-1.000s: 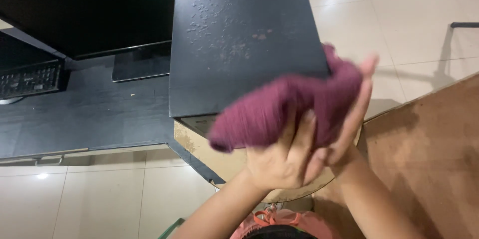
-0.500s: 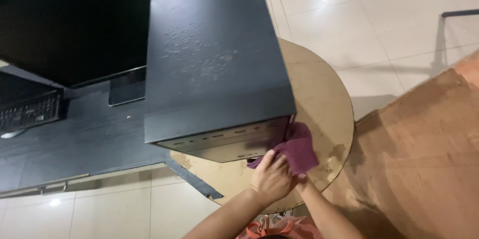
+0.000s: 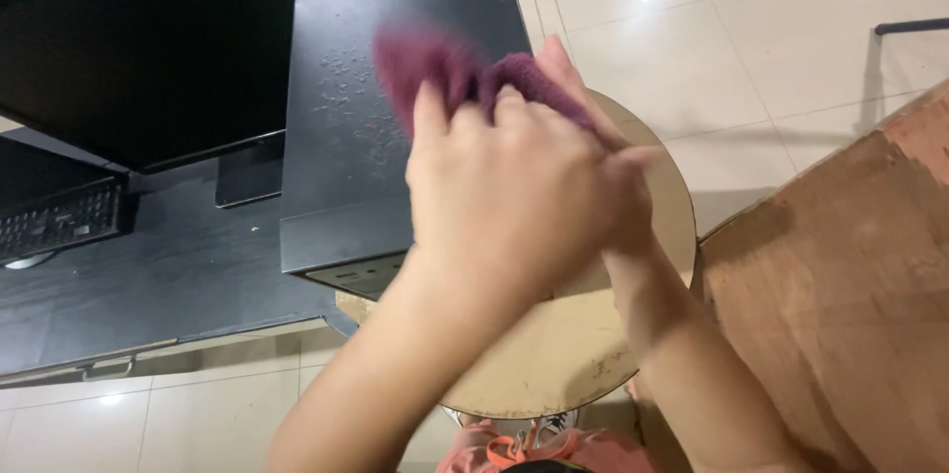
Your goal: Cleaning computer monitors, keyboard, and CPU with a cloth.
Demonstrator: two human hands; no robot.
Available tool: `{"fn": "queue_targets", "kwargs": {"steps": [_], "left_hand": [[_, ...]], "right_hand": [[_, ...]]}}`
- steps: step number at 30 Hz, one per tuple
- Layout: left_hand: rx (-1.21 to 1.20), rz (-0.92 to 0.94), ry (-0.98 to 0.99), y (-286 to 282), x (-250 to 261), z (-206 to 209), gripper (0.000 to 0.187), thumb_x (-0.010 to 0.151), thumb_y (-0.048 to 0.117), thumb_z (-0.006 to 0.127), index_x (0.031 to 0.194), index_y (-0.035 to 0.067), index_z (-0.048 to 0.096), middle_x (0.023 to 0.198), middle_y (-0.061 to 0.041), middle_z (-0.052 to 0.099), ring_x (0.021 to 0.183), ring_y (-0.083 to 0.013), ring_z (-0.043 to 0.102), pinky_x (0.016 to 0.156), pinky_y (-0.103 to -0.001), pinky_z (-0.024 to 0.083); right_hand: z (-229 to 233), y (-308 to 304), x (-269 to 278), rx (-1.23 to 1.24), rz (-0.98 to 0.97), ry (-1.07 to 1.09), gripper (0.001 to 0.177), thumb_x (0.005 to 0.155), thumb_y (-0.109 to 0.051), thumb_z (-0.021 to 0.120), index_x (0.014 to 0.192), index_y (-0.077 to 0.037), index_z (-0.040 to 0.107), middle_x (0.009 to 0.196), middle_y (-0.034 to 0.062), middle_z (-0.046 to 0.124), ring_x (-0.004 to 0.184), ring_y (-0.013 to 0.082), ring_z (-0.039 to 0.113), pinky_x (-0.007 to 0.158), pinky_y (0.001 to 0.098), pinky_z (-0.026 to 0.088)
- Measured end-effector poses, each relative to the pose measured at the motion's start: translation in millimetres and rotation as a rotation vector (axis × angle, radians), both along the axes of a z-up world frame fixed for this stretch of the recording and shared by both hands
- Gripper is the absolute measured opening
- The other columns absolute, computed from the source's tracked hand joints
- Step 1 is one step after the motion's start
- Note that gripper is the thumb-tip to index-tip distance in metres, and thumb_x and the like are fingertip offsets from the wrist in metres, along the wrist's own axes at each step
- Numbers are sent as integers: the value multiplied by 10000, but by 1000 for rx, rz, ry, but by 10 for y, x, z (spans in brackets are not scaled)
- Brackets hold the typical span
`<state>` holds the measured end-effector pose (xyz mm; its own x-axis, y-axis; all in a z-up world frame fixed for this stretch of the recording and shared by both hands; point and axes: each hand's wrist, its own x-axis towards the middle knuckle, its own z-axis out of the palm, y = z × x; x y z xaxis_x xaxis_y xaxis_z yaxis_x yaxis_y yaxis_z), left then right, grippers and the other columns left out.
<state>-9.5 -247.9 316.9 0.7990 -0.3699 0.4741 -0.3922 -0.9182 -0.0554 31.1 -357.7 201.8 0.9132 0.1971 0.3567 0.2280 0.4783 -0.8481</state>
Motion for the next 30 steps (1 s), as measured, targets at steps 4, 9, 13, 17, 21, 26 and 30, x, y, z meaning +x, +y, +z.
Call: {"fn": "queue_targets", "kwargs": {"steps": [4, 9, 13, 17, 21, 26, 30], "left_hand": [[-53, 103, -226, -96, -100, -216, 744, 802, 545, 661, 1127, -117, 759, 1228, -304, 718, 857, -485, 634, 891, -716, 487], [319, -48, 42, -365, -97, -275, 398, 893, 337, 614, 1095, 33, 771, 1233, -224, 707, 1115, -530, 593, 1012, -784, 342], [680, -249, 367, -730, 6, -1275, 371, 955, 337, 552, 1078, 77, 787, 1136, -181, 731, 1165, -514, 588, 1051, -790, 232], [691, -244, 352, -806, -63, -2663, 347, 895, 329, 572, 1062, 129, 801, 1102, -91, 749, 1084, -399, 650, 970, -717, 311], [597, -473, 583, -631, -227, -3002, 266, 955, 285, 554, 1000, 167, 787, 976, -59, 764, 1004, -277, 688, 1192, -679, 241], [367, -599, 185, -143, -560, -2752, 268, 894, 293, 600, 914, 83, 765, 914, -86, 750, 921, -271, 644, 1031, -507, 405], [30, -495, 260, 134, -1212, -3220, 352, 903, 267, 591, 1127, 26, 718, 1008, -92, 709, 986, -280, 608, 1000, -509, 423]], "right_hand": [[-423, 35, -36, 64, 60, -87, 756, 977, -618, 510, 1533, -109, 456, 1558, 88, 532, 1459, 240, 464, 1286, 402, 280], [-1380, 81, -272, -221, -88, -94, 737, 982, -539, 536, 1515, -39, 447, 1518, 160, 519, 1410, 309, 458, 1228, 436, 294], [-2146, -46, -531, -457, -224, -106, 724, 985, -477, 559, 1500, 18, 442, 1486, 217, 511, 1370, 365, 455, 1183, 464, 306], [-2802, -200, -749, -693, -369, -124, 713, 989, -415, 585, 1486, 76, 439, 1454, 275, 505, 1330, 421, 454, 1137, 491, 319], [-3510, -431, -1084, -933, -507, -132, 705, 992, -353, 613, 1471, 133, 437, 1421, 334, 501, 1290, 477, 455, 1091, 519, 332], [-3820, -990, -1271, -917, -459, 51, 410, 1043, -249, 591, 1344, 25, 545, 1294, 220, 592, 1210, 348, 544, 1047, 407, 431], [-2857, -849, -1257, -1178, -417, -10, 420, 976, -311, 599, 1340, -104, 584, 1333, 174, 599, 1280, 321, 541, 1086, 436, 443]]}}
